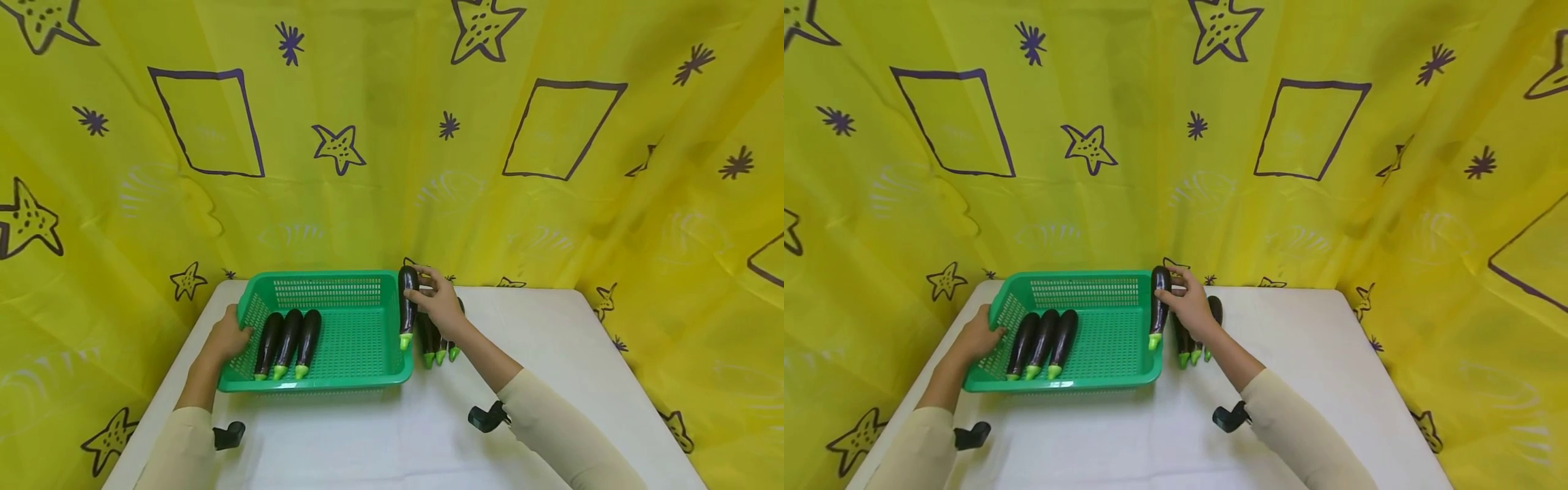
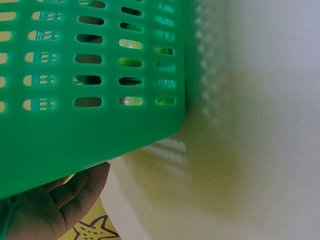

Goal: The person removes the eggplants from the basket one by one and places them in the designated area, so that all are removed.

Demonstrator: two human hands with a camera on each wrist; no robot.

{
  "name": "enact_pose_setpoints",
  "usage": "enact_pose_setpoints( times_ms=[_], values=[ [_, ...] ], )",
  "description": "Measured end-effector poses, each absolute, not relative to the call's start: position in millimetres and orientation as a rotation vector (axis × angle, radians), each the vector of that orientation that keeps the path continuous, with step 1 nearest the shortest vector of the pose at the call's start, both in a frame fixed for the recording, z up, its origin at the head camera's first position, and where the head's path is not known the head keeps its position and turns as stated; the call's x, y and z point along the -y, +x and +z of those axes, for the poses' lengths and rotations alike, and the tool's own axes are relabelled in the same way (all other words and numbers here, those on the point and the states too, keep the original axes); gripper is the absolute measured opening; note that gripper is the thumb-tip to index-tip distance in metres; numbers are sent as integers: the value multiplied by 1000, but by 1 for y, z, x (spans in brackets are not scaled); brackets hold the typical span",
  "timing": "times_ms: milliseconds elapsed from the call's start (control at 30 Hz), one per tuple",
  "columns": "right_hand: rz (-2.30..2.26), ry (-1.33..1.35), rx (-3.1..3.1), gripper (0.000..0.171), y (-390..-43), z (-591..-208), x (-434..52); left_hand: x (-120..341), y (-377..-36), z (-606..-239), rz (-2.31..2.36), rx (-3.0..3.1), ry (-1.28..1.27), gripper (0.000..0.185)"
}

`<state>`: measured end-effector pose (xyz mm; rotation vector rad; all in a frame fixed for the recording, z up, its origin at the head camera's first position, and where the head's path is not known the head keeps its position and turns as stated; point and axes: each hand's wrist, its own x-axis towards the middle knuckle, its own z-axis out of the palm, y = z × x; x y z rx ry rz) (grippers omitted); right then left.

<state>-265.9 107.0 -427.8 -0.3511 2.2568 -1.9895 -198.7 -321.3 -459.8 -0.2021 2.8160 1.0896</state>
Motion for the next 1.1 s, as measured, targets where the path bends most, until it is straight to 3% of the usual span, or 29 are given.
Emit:
enact_pose_setpoints(
  times_ms=[1100],
  values=[
    [-2009, -11, -2354, 65, -279, -478, -204, 323, -198, -463, 1078, -2836, -169, 55]
  ],
)
